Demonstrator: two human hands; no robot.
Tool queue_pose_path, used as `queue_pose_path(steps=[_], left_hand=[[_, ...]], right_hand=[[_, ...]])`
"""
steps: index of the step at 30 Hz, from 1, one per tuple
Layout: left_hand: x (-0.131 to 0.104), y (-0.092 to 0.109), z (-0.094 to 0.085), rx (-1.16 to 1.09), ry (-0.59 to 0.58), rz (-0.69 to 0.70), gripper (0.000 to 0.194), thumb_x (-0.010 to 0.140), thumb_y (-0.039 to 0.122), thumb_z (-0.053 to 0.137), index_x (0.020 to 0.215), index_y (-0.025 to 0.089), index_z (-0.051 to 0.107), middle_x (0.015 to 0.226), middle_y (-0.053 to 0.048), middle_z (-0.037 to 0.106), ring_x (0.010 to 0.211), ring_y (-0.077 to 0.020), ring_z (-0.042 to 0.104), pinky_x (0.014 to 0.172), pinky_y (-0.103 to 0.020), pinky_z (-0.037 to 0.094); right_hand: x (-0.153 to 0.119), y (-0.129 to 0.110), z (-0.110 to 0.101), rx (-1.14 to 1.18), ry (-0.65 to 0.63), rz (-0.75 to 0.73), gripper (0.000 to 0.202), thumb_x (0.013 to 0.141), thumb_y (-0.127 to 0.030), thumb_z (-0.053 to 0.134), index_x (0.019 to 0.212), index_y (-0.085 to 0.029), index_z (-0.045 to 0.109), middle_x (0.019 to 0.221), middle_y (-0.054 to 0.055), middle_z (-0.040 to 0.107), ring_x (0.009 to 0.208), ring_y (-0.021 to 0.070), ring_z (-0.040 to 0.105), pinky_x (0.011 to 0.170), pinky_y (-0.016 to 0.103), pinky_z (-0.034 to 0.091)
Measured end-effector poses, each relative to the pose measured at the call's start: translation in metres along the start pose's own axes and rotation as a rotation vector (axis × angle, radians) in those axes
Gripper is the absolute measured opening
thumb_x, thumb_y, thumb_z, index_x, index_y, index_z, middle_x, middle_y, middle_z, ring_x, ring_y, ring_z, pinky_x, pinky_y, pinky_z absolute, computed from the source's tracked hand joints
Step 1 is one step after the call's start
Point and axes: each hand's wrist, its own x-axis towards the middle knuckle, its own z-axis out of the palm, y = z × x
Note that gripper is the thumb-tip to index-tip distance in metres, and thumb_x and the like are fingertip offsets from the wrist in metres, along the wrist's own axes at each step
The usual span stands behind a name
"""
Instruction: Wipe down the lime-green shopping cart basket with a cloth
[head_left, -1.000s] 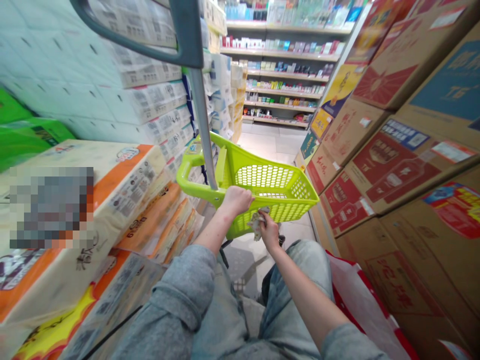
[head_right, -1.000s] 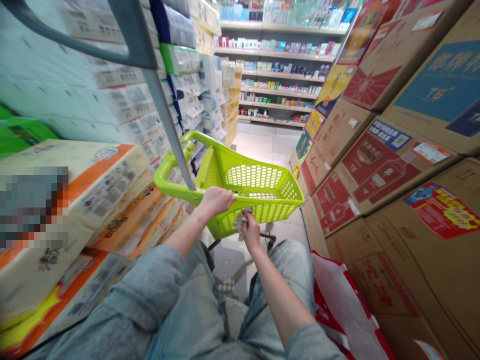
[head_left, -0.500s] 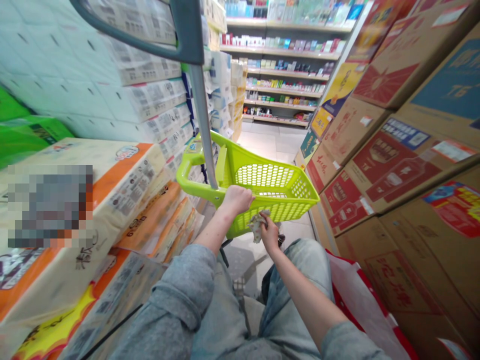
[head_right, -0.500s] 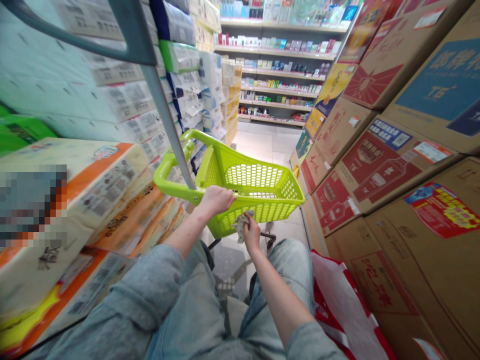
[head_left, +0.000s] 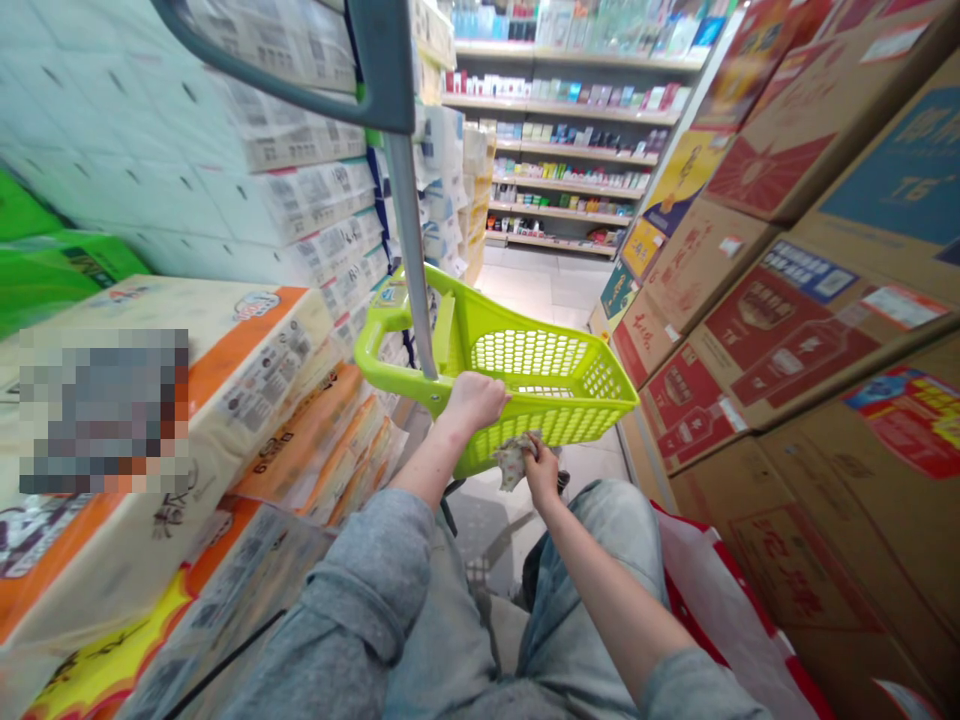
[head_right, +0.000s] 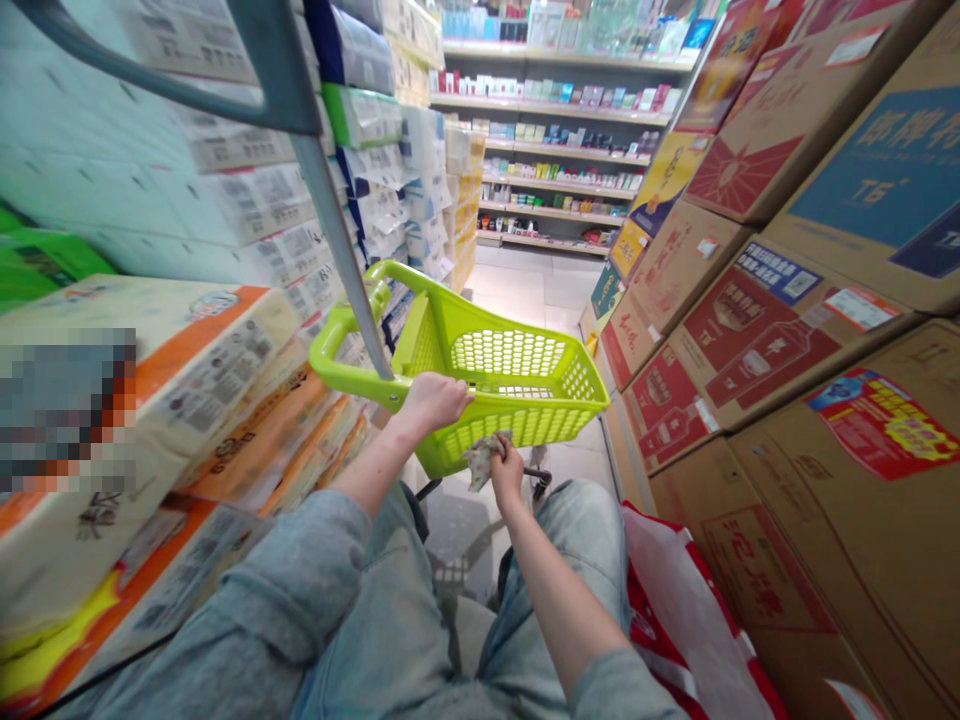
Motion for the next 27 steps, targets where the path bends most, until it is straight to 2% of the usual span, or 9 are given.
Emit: queue_pose_path(steps=[4, 8, 10, 13, 16, 18, 21, 22, 27], left_hand=[[0.0, 0.0, 0.001, -0.006, 0.009, 0.005, 0.037, 0.087, 0.034, 0.039, 0.081, 0.009, 0.066, 0.074, -0.015, 0.067, 0.073, -0.0248, 0.064, 0.062, -0.031, 0.039], [0.0, 0.0, 0.001, -0.025, 0.01, -0.002, 0.037, 0.087, 0.034, 0.039, 0.081, 0.009, 0.066, 0.074, -0.016, 0.066, 0.074, -0.0248, 0.064, 0.063, -0.031, 0.039], [0.0, 0.0, 0.001, -0.026, 0.007, -0.002, 0.038, 0.088, 0.034, 0.038, 0.082, 0.009, 0.067, 0.074, -0.016, 0.066, 0.074, -0.0245, 0.064, 0.064, -0.032, 0.04], [0.0, 0.0, 0.0, -0.018, 0.006, -0.004, 0.038, 0.088, 0.034, 0.038, 0.083, 0.01, 0.067, 0.075, -0.016, 0.067, 0.074, -0.0242, 0.064, 0.064, -0.032, 0.04], [-0.001, 0.0, -0.002, -0.005, 0.009, -0.001, 0.037, 0.087, 0.034, 0.04, 0.082, 0.01, 0.067, 0.074, -0.015, 0.067, 0.073, -0.0247, 0.064, 0.062, -0.031, 0.04], [-0.001, 0.0, -0.002, -0.004, 0.007, 0.0, 0.036, 0.087, 0.033, 0.04, 0.082, 0.009, 0.067, 0.074, -0.015, 0.067, 0.073, -0.0248, 0.064, 0.062, -0.031, 0.04], [-0.001, 0.001, -0.002, -0.004, -0.009, -0.003, 0.037, 0.087, 0.034, 0.04, 0.082, 0.01, 0.067, 0.075, -0.016, 0.067, 0.074, -0.0241, 0.064, 0.063, -0.031, 0.04], [-0.001, 0.001, -0.002, -0.003, -0.014, -0.004, 0.037, 0.087, 0.034, 0.039, 0.082, 0.01, 0.067, 0.075, -0.016, 0.067, 0.074, -0.0238, 0.064, 0.063, -0.031, 0.04], [-0.003, 0.002, -0.004, 0.002, -0.012, -0.008, 0.034, 0.088, 0.034, 0.04, 0.086, 0.009, 0.064, 0.075, -0.015, 0.065, 0.074, -0.023, 0.062, 0.065, -0.031, 0.039]], right_hand=[[-0.005, -0.025, -0.001, 0.07, -0.105, -0.039, 0.034, 0.072, -0.027, 0.048, 0.099, -0.017, 0.066, 0.094, 0.007, 0.07, 0.084, 0.0207, 0.064, 0.078, 0.034, 0.05], [0.0, -0.052, -0.002, 0.035, 0.05, -0.094, 0.038, 0.077, -0.025, 0.044, 0.109, -0.018, 0.062, 0.108, 0.008, 0.066, 0.098, 0.0208, 0.06, 0.088, 0.035, 0.046], [0.005, -0.059, -0.001, -0.001, 0.069, -0.112, 0.039, 0.077, -0.024, 0.043, 0.11, -0.017, 0.062, 0.11, 0.009, 0.065, 0.101, 0.0214, 0.059, 0.091, 0.036, 0.045], [0.009, -0.063, -0.003, -0.033, -0.021, -0.122, 0.037, 0.075, -0.022, 0.045, 0.105, -0.017, 0.065, 0.107, 0.008, 0.066, 0.099, 0.0224, 0.06, 0.09, 0.037, 0.045], [0.007, -0.069, -0.017, -0.041, -0.072, -0.142, 0.033, 0.075, -0.022, 0.046, 0.101, -0.018, 0.066, 0.102, 0.007, 0.068, 0.094, 0.0215, 0.062, 0.087, 0.036, 0.046], [0.009, -0.078, -0.031, -0.038, 0.018, -0.202, 0.033, 0.078, -0.024, 0.045, 0.104, -0.02, 0.064, 0.105, 0.006, 0.066, 0.096, 0.0203, 0.06, 0.087, 0.034, 0.045], [0.024, -0.094, -0.049, -0.061, 0.237, -0.316, 0.035, 0.084, -0.028, 0.04, 0.113, -0.019, 0.059, 0.112, 0.007, 0.062, 0.103, 0.0198, 0.056, 0.091, 0.035, 0.041], [0.032, -0.098, -0.051, -0.091, 0.248, -0.356, 0.036, 0.085, -0.028, 0.039, 0.114, -0.019, 0.058, 0.112, 0.007, 0.061, 0.104, 0.0199, 0.054, 0.092, 0.035, 0.04], [0.07, -0.093, -0.04, -0.383, -0.086, -0.566, 0.032, 0.089, -0.03, 0.035, 0.109, -0.02, 0.059, 0.102, 0.008, 0.064, 0.096, 0.0213, 0.054, 0.089, 0.037, 0.04]])
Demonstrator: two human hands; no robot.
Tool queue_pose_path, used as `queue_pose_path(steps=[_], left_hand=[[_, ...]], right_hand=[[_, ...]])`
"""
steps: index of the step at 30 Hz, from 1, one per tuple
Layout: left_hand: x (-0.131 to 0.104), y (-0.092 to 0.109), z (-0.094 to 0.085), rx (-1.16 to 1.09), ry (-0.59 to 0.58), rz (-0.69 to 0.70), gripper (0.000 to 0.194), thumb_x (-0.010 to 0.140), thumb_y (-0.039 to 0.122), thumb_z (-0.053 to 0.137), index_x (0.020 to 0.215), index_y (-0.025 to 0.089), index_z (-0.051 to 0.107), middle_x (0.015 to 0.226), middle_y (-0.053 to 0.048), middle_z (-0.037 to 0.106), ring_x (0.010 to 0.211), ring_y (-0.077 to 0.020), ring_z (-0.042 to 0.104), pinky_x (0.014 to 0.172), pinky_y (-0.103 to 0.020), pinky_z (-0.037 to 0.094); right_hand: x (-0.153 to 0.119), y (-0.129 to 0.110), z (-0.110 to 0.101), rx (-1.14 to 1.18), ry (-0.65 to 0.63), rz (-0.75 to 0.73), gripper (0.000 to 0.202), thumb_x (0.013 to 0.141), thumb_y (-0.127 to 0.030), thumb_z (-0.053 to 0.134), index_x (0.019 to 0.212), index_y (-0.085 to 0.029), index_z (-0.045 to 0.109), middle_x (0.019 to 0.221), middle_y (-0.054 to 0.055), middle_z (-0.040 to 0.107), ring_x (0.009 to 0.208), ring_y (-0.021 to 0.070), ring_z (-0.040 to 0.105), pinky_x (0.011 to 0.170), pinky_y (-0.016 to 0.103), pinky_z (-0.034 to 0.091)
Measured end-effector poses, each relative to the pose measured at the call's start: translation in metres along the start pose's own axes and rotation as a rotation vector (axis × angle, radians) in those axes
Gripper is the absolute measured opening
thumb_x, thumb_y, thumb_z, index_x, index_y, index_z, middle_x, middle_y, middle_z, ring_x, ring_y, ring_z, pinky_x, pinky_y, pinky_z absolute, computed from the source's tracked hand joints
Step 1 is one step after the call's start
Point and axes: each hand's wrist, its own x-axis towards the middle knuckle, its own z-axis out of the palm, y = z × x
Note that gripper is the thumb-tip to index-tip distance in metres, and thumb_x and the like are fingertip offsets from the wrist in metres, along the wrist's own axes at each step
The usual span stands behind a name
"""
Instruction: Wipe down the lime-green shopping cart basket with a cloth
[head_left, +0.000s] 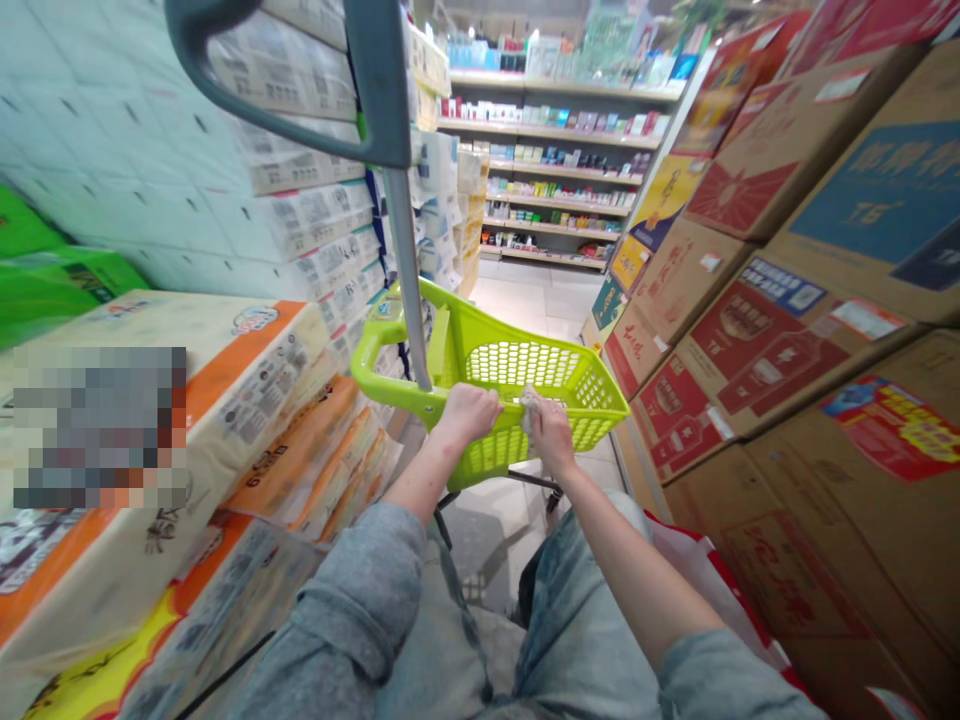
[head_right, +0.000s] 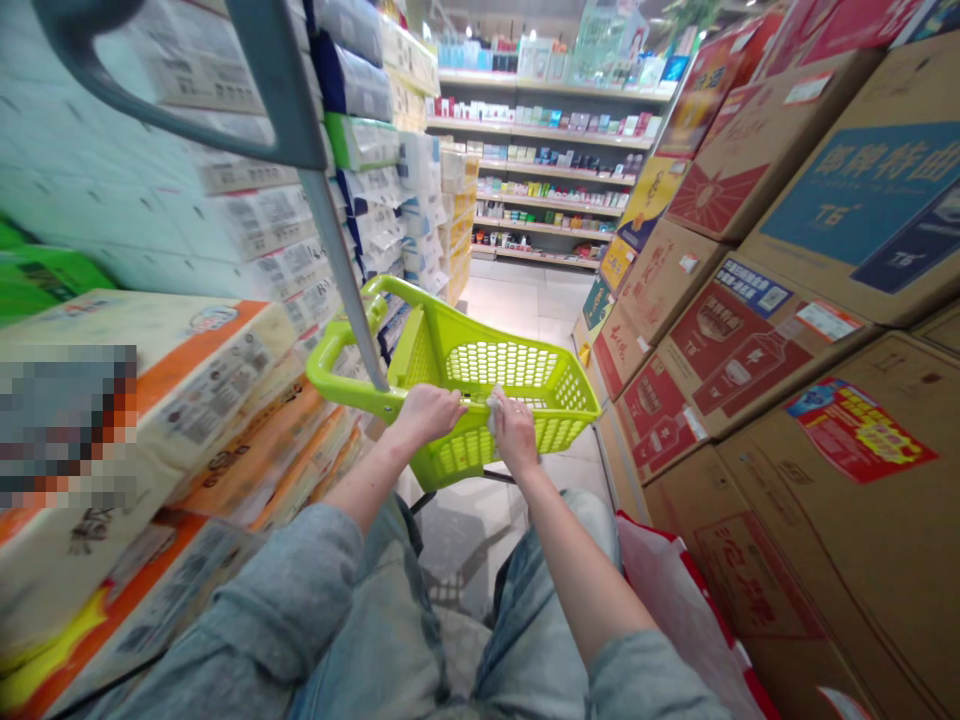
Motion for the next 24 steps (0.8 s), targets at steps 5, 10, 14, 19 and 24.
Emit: queue_pose_path(steps=[5, 10, 14, 19, 24], left_hand=[[-0.013, -0.004, -0.016, 0.026, 0.127, 0.124, 0.025, 0.087, 0.032, 0.043, 0.095, 0.014, 0.058, 0.09, -0.01, 0.062, 0.088, -0.0218, 0.056, 0.078, -0.033, 0.038], [-0.039, -0.027, -0.037, -0.018, 0.466, 0.058, 0.024, 0.089, 0.026, 0.037, 0.103, 0.019, 0.055, 0.105, -0.009, 0.058, 0.104, -0.0205, 0.049, 0.091, -0.036, 0.034], [-0.048, -0.055, -0.048, -0.015, 0.708, -0.303, 0.03, 0.087, 0.038, 0.042, 0.101, 0.016, 0.055, 0.108, -0.014, 0.056, 0.106, -0.025, 0.048, 0.091, -0.04, 0.034], [-0.041, -0.068, -0.049, 0.057, 0.324, -0.393, 0.051, 0.088, 0.051, 0.031, 0.091, 0.013, 0.064, 0.074, -0.01, 0.064, 0.078, -0.0219, 0.059, 0.074, -0.033, 0.041], [-0.035, -0.059, -0.047, 0.18, 0.146, -0.372, 0.072, 0.089, 0.055, 0.017, 0.074, 0.009, 0.071, 0.063, -0.014, 0.065, 0.07, -0.0244, 0.062, 0.069, -0.034, 0.04]], right_hand=[[0.004, 0.019, 0.011, -0.128, -0.053, -0.067, 0.032, 0.092, -0.033, 0.031, 0.098, -0.019, 0.06, 0.09, 0.009, 0.063, 0.09, 0.0222, 0.053, 0.086, 0.037, 0.038], [0.008, 0.034, 0.011, -0.087, -0.043, -0.079, 0.035, 0.093, -0.034, 0.026, 0.092, -0.02, 0.058, 0.081, 0.006, 0.06, 0.083, 0.0198, 0.054, 0.082, 0.034, 0.038], [0.014, 0.046, 0.01, -0.078, -0.075, -0.08, 0.038, 0.093, -0.036, 0.024, 0.088, -0.019, 0.057, 0.077, 0.005, 0.059, 0.077, 0.0194, 0.054, 0.076, 0.033, 0.039], [0.012, 0.041, 0.008, -0.113, -0.017, -0.047, 0.036, 0.093, -0.035, 0.025, 0.091, -0.019, 0.058, 0.079, 0.006, 0.059, 0.08, 0.0193, 0.053, 0.08, 0.033, 0.039], [-0.001, -0.013, 0.029, -0.199, 0.198, -0.005, 0.032, 0.091, -0.023, 0.03, 0.111, -0.016, 0.054, 0.101, 0.01, 0.059, 0.1, 0.0222, 0.048, 0.097, 0.045, 0.031]])
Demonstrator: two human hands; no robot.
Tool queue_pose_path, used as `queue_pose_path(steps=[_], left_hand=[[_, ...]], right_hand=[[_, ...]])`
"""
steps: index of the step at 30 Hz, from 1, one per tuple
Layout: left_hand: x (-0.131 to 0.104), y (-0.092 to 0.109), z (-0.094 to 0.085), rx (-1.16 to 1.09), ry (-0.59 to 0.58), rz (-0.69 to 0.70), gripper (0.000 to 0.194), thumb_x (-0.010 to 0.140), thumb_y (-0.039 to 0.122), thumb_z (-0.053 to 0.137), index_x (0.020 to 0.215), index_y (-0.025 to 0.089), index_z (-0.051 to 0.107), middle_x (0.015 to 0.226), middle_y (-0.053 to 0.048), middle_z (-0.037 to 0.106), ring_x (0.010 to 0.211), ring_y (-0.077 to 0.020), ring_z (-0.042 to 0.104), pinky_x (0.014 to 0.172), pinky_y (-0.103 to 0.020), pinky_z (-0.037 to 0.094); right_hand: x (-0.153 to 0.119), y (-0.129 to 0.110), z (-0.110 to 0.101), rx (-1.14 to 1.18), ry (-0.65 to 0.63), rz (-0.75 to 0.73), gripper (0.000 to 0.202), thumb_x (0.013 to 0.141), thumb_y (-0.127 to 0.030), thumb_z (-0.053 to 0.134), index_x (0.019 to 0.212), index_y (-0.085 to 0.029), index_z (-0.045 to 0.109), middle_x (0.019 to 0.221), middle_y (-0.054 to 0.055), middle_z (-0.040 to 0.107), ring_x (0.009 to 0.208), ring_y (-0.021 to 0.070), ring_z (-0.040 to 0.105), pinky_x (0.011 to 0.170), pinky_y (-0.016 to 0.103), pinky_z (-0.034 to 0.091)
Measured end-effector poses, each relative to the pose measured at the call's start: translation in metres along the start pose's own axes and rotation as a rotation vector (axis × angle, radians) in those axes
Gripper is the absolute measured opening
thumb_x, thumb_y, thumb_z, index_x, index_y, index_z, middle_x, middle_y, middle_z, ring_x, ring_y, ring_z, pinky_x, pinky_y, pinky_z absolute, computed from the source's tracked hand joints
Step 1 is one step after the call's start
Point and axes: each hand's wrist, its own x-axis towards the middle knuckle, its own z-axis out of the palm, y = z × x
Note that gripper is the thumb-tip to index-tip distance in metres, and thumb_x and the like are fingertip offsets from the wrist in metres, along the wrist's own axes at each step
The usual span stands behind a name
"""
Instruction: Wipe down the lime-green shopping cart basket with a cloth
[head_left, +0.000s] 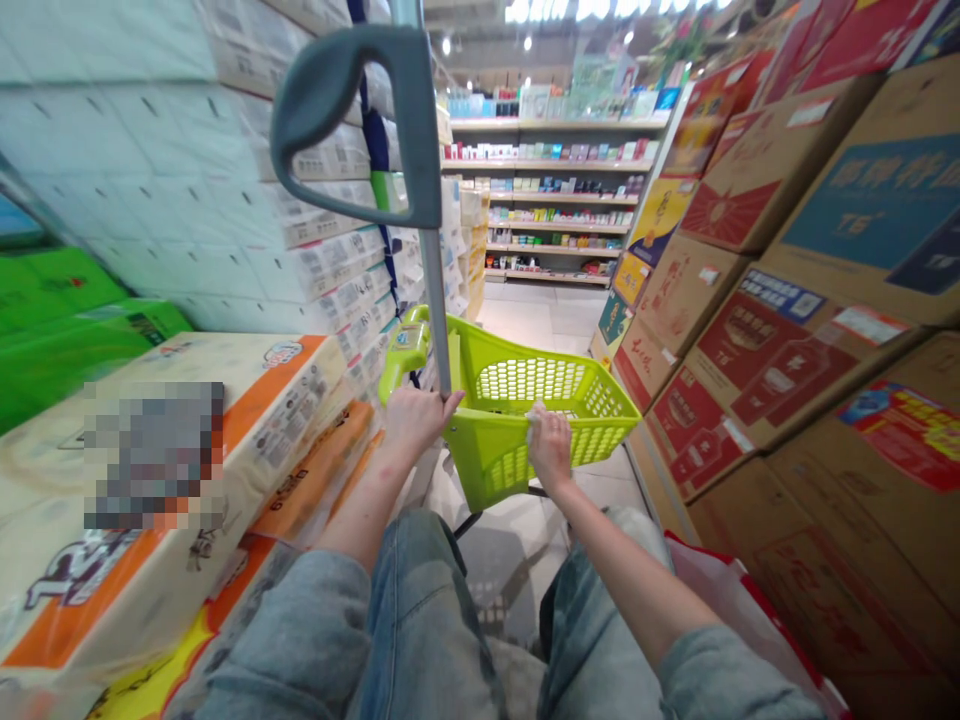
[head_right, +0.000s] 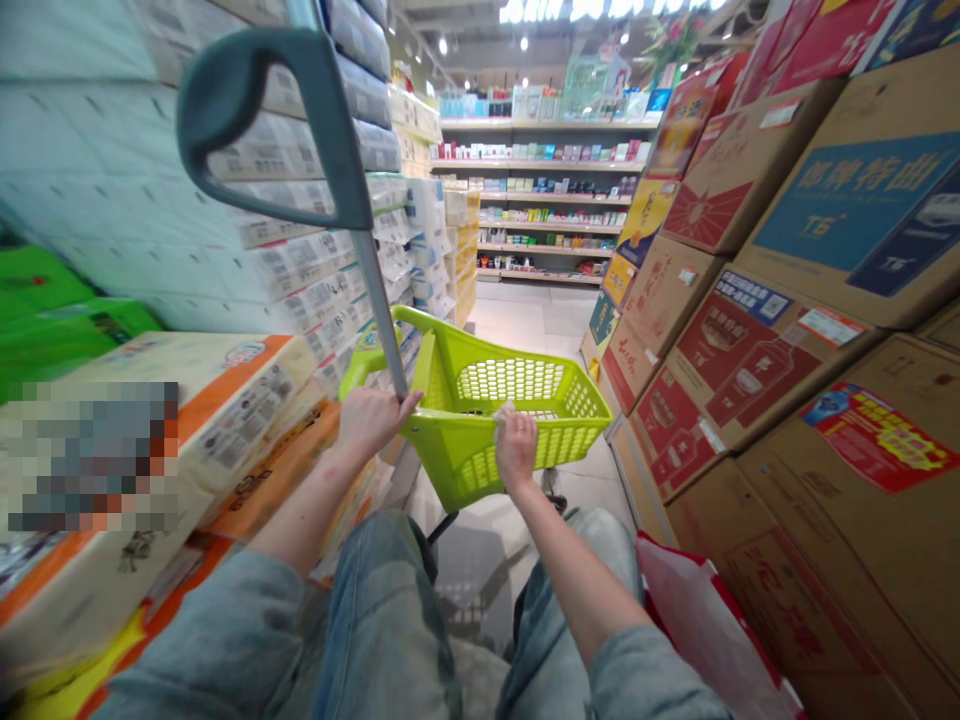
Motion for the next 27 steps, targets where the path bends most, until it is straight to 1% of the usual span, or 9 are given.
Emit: queue_pose_path(steps=[5, 7, 9, 12, 14, 18, 21, 24, 27], left_hand=[[0.0, 0.004, -0.001, -0.012, 0.0, 0.034, 0.07, 0.09, 0.052, 0.018, 0.078, 0.009, 0.072, 0.067, -0.017, 0.066, 0.072, -0.0266, 0.063, 0.07, -0.036, 0.04], [0.001, 0.004, -0.001, -0.012, -0.006, 0.038, 0.067, 0.09, 0.05, 0.02, 0.08, 0.01, 0.073, 0.069, -0.017, 0.067, 0.074, -0.027, 0.063, 0.071, -0.037, 0.04], [0.001, 0.005, -0.002, -0.008, -0.019, 0.041, 0.066, 0.09, 0.049, 0.019, 0.08, 0.011, 0.073, 0.071, -0.016, 0.067, 0.075, -0.0274, 0.063, 0.071, -0.037, 0.041], [0.002, 0.005, -0.004, -0.005, -0.041, 0.053, 0.07, 0.089, 0.053, 0.017, 0.08, 0.012, 0.073, 0.07, -0.016, 0.067, 0.074, -0.0278, 0.064, 0.069, -0.037, 0.041], [0.003, 0.005, -0.008, -0.005, -0.061, 0.06, 0.072, 0.088, 0.057, 0.016, 0.079, 0.014, 0.073, 0.07, -0.016, 0.067, 0.073, -0.0278, 0.064, 0.067, -0.036, 0.042], [0.008, 0.005, -0.016, -0.017, -0.146, 0.088, 0.07, 0.085, 0.062, 0.018, 0.081, 0.02, 0.074, 0.072, -0.013, 0.069, 0.073, -0.0267, 0.065, 0.064, -0.034, 0.043], [0.013, 0.006, -0.021, -0.015, -0.211, 0.141, 0.071, 0.084, 0.064, 0.017, 0.081, 0.021, 0.073, 0.072, -0.012, 0.069, 0.074, -0.0256, 0.065, 0.062, -0.031, 0.043], [0.016, 0.011, -0.023, -0.018, -0.237, 0.195, 0.071, 0.083, 0.065, 0.018, 0.081, 0.021, 0.073, 0.073, -0.012, 0.069, 0.073, -0.0252, 0.065, 0.061, -0.03, 0.043], [0.018, 0.02, -0.022, -0.025, -0.221, 0.232, 0.069, 0.083, 0.065, 0.02, 0.083, 0.02, 0.072, 0.074, -0.012, 0.069, 0.073, -0.025, 0.065, 0.061, -0.03, 0.042]], right_hand=[[-0.005, -0.08, 0.013, 0.096, -0.009, -0.104, 0.045, 0.087, -0.012, 0.031, 0.131, -0.014, 0.041, 0.111, 0.013, 0.057, 0.11, 0.0215, 0.046, 0.105, 0.046, 0.028], [-0.004, -0.098, 0.015, 0.106, -0.004, -0.174, 0.049, 0.087, -0.01, 0.03, 0.135, -0.015, 0.035, 0.12, 0.013, 0.053, 0.12, 0.0213, 0.041, 0.107, 0.045, 0.027], [-0.004, -0.1, 0.016, 0.088, -0.008, -0.265, 0.051, 0.087, -0.01, 0.03, 0.138, -0.015, 0.032, 0.127, 0.013, 0.05, 0.126, 0.0208, 0.037, 0.109, 0.045, 0.026], [-0.004, -0.068, 0.011, 0.04, -0.047, -0.366, 0.052, 0.088, -0.011, 0.031, 0.14, -0.015, 0.028, 0.13, 0.011, 0.05, 0.126, 0.0187, 0.038, 0.11, 0.044, 0.024], [-0.004, -0.03, 0.005, -0.013, -0.052, -0.345, 0.052, 0.088, -0.011, 0.03, 0.139, -0.015, 0.028, 0.128, 0.011, 0.052, 0.122, 0.0184, 0.043, 0.11, 0.045, 0.024], [0.0, 0.058, -0.016, -0.175, -0.102, -0.255, 0.048, 0.086, -0.011, 0.033, 0.133, -0.013, 0.039, 0.124, 0.014, 0.055, 0.118, 0.0221, 0.048, 0.109, 0.046, 0.024], [0.008, 0.106, -0.032, -0.24, -0.193, -0.214, 0.046, 0.083, -0.01, 0.036, 0.129, -0.013, 0.045, 0.122, 0.015, 0.057, 0.115, 0.0231, 0.051, 0.109, 0.046, 0.024], [0.018, 0.13, -0.04, -0.224, -0.204, -0.105, 0.045, 0.08, -0.008, 0.037, 0.123, -0.012, 0.051, 0.121, 0.015, 0.057, 0.117, 0.0237, 0.049, 0.107, 0.045, 0.025], [0.028, 0.137, -0.039, -0.083, -0.082, 0.148, 0.041, 0.077, -0.01, 0.04, 0.114, -0.012, 0.056, 0.119, 0.016, 0.057, 0.117, 0.0241, 0.048, 0.103, 0.043, 0.03]])
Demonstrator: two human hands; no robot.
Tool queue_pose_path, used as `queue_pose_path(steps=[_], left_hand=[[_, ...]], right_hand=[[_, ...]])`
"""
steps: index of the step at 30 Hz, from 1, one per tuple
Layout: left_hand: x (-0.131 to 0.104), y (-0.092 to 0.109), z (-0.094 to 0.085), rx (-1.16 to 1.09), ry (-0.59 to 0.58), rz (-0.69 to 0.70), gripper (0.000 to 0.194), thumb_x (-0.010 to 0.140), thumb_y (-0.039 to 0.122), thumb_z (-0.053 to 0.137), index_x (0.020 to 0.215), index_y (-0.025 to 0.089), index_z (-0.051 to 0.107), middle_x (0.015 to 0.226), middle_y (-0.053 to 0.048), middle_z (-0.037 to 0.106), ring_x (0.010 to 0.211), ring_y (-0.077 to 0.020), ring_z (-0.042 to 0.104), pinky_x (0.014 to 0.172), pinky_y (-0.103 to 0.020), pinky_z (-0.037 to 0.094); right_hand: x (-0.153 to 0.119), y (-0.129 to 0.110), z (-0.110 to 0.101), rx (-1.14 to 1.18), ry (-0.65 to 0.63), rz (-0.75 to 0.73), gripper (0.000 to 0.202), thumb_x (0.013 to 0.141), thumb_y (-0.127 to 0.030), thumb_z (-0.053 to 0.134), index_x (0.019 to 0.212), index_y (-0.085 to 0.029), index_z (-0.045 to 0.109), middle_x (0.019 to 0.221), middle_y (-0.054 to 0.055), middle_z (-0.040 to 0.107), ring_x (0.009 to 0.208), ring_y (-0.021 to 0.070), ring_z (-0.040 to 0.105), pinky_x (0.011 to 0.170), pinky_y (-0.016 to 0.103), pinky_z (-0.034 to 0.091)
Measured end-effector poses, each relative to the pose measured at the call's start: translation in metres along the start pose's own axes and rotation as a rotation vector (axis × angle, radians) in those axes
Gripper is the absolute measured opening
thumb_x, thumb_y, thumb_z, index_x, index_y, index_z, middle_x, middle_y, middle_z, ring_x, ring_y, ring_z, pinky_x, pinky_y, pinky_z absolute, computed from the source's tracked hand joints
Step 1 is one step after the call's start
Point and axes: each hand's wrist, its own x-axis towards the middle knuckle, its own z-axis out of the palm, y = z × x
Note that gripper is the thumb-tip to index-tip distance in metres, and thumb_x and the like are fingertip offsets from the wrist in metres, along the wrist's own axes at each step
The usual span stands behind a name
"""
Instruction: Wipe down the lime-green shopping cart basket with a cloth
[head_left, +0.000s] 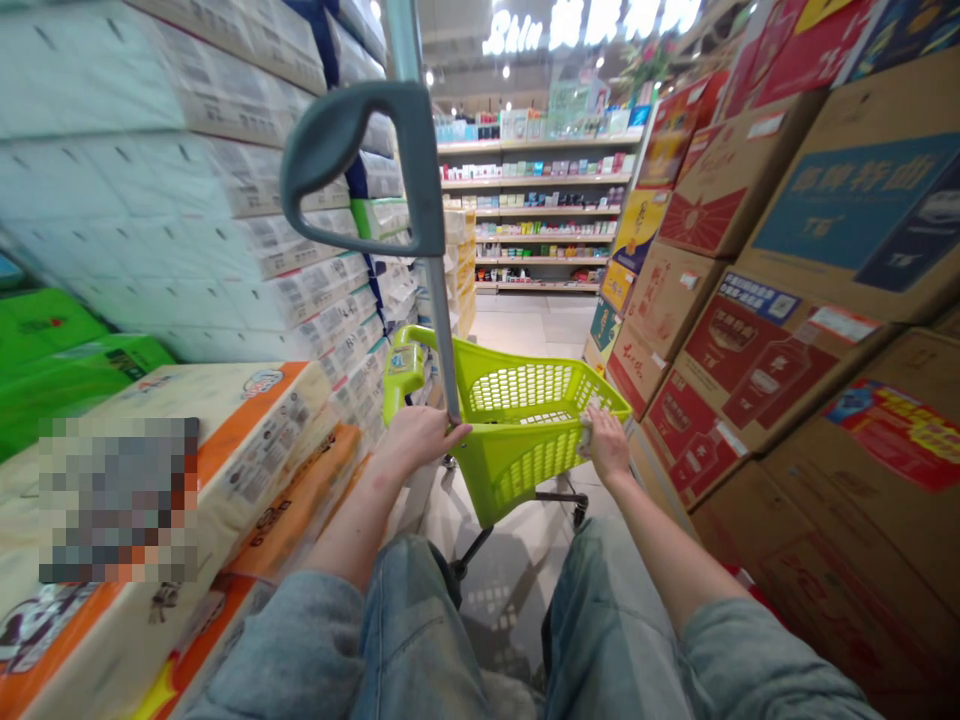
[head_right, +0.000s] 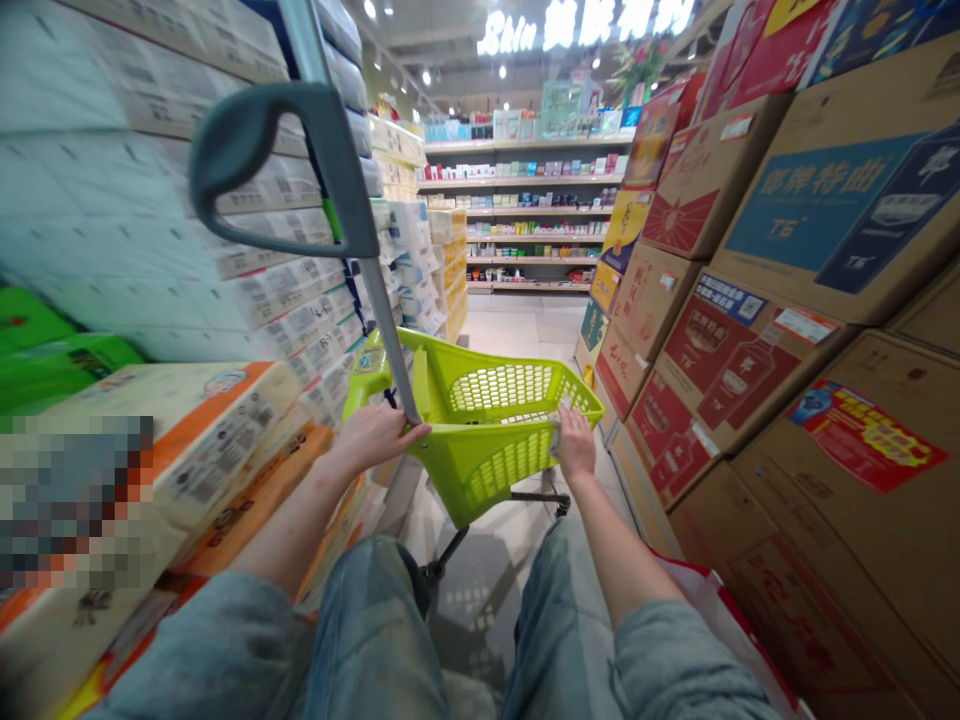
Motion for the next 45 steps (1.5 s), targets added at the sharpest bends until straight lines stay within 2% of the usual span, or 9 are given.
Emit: queue_pose_path(steps=[4, 7, 11, 16, 19, 26, 32, 39, 45], left_hand=[[0.004, 0.014, 0.002, -0.004, 0.018, 0.037, 0.065, 0.085, 0.062, 0.021, 0.087, 0.021, 0.071, 0.075, -0.011, 0.069, 0.073, -0.0251, 0.065, 0.061, -0.03, 0.042], [0.008, 0.023, 0.003, -0.017, 0.04, 0.051, 0.06, 0.086, 0.059, 0.023, 0.09, 0.023, 0.07, 0.075, -0.01, 0.069, 0.073, -0.0246, 0.065, 0.062, -0.03, 0.043], [0.013, 0.034, 0.006, -0.025, 0.075, 0.044, 0.057, 0.087, 0.056, 0.026, 0.09, 0.02, 0.07, 0.075, -0.011, 0.069, 0.074, -0.0253, 0.065, 0.063, -0.031, 0.044], [0.019, 0.044, 0.007, -0.031, 0.071, 0.03, 0.054, 0.086, 0.053, 0.03, 0.088, 0.015, 0.068, 0.077, -0.013, 0.068, 0.076, -0.0253, 0.065, 0.064, -0.031, 0.044], [0.019, 0.045, 0.007, -0.03, 0.065, 0.014, 0.055, 0.087, 0.052, 0.03, 0.088, 0.013, 0.068, 0.077, -0.014, 0.068, 0.078, -0.0255, 0.065, 0.064, -0.031, 0.044], [0.017, 0.047, 0.004, -0.033, 0.061, -0.005, 0.055, 0.087, 0.052, 0.029, 0.086, 0.013, 0.068, 0.079, -0.014, 0.068, 0.079, -0.0249, 0.065, 0.064, -0.03, 0.044], [0.017, 0.046, 0.005, -0.047, 0.067, -0.009, 0.054, 0.086, 0.052, 0.031, 0.087, 0.013, 0.068, 0.079, -0.014, 0.068, 0.079, -0.0253, 0.065, 0.065, -0.031, 0.044], [0.015, 0.045, 0.007, -0.053, 0.087, 0.0, 0.053, 0.086, 0.052, 0.031, 0.088, 0.014, 0.067, 0.08, -0.013, 0.068, 0.078, -0.0256, 0.065, 0.064, -0.032, 0.044], [0.014, 0.044, 0.006, -0.054, 0.083, 0.002, 0.052, 0.086, 0.051, 0.033, 0.088, 0.012, 0.067, 0.079, -0.014, 0.068, 0.078, -0.025, 0.065, 0.065, -0.031, 0.044]], right_hand=[[0.008, -0.014, 0.012, 0.195, 0.191, 0.336, 0.032, 0.079, -0.022, 0.039, 0.101, -0.012, 0.059, 0.112, 0.018, 0.057, 0.106, 0.0249, 0.051, 0.092, 0.041, 0.038], [0.004, -0.041, 0.026, 0.218, 0.248, 0.428, 0.029, 0.079, -0.029, 0.041, 0.093, -0.011, 0.058, 0.098, 0.018, 0.058, 0.093, 0.0246, 0.053, 0.085, 0.039, 0.04], [-0.019, -0.099, 0.035, 0.359, 0.238, 0.392, 0.025, 0.08, -0.034, 0.045, 0.092, -0.015, 0.055, 0.089, 0.01, 0.06, 0.085, 0.0206, 0.054, 0.078, 0.033, 0.042], [-0.043, -0.153, 0.022, 0.526, 0.148, 0.17, 0.02, 0.084, -0.034, 0.045, 0.096, -0.019, 0.052, 0.093, 0.006, 0.056, 0.092, 0.0191, 0.051, 0.084, 0.033, 0.04], [-0.043, -0.145, 0.019, 0.55, 0.102, 0.07, 0.018, 0.083, -0.03, 0.045, 0.097, -0.02, 0.051, 0.096, 0.006, 0.054, 0.095, 0.0188, 0.05, 0.087, 0.034, 0.04], [-0.055, -0.104, 0.051, 0.517, 0.068, 0.287, 0.012, 0.072, -0.023, 0.047, 0.083, -0.019, 0.05, 0.086, 0.007, 0.055, 0.084, 0.0211, 0.053, 0.079, 0.036, 0.043], [-0.095, -0.116, 0.069, 0.554, -0.063, 0.264, 0.016, 0.07, -0.022, 0.044, 0.083, -0.019, 0.053, 0.084, 0.007, 0.057, 0.084, 0.0217, 0.054, 0.078, 0.036, 0.043], [-0.058, -0.149, 0.038, 0.633, 0.035, 0.271, 0.018, 0.08, -0.035, 0.046, 0.087, -0.02, 0.053, 0.087, 0.005, 0.057, 0.084, 0.019, 0.053, 0.078, 0.032, 0.042], [-0.07, -0.119, 0.058, 0.535, 0.074, 0.317, 0.022, 0.072, -0.029, 0.045, 0.088, -0.017, 0.055, 0.088, 0.009, 0.058, 0.087, 0.0229, 0.053, 0.081, 0.037, 0.041]])
